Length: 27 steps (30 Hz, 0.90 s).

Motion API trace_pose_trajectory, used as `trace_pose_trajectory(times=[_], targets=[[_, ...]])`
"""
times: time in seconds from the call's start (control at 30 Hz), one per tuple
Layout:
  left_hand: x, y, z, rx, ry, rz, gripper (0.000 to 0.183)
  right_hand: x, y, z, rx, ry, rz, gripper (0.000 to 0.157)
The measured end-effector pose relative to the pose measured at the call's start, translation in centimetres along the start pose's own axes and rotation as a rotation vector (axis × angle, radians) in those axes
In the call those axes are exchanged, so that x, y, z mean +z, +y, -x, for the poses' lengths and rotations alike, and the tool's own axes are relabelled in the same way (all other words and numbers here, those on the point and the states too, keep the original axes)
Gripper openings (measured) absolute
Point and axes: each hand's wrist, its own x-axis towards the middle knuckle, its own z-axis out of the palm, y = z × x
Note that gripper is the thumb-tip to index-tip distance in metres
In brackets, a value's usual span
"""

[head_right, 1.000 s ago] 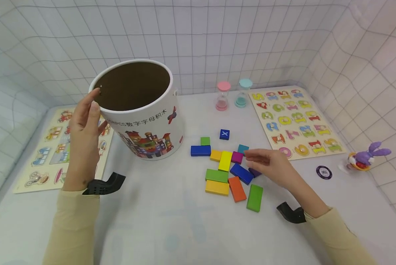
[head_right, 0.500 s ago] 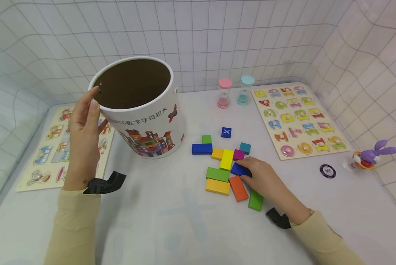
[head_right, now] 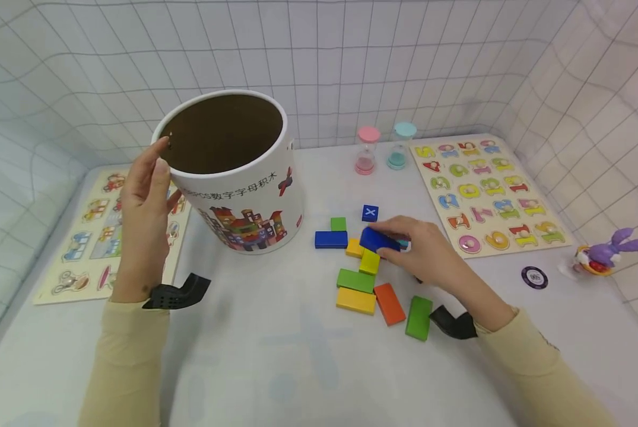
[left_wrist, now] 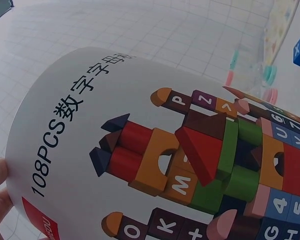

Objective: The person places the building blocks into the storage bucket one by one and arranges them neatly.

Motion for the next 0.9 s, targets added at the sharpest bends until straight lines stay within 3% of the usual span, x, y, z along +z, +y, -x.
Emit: trace_pose_trajectory(times=[0.13, 0.23, 0.47, 0.57, 0.7, 0.9], targets=[[0.0, -0.3, 0.0, -0.012, 0.001, 0.016, 0.039, -2.1, -3.9, -4.0, -0.1, 0.068, -0.142, 0.041], [0.2, -0.2, 0.2, -0.011, 0.005, 0.007, 0.038, -3.0, -7.4, -7.4, -0.111, 0.054, -0.251, 0.04], [0.9, 0.8, 0.8, -0.006, 0.001, -0.031, 0.037, -2.2, -13.8, -15.0, -0.146, -0.01, -0.308, 0.037], [1.0, 1.1, 0.8, -0.001, -0.001, -0.028, 0.037, -1.2, -15.0, -17.6, -0.154, -0.062, -0.307, 0.036], [0.9, 1.2, 0.7, 0.008, -0.001, -0.038, 0.037, -0.3, -15.5, -20.2, -0.134, -0.114, -0.224, 0.036], [0.6, 1.6, 0.6, 0.02, 0.009, -0.06, 0.037, 0.1, -15.8, -22.1, -0.114, -0.11, -0.095, 0.039]])
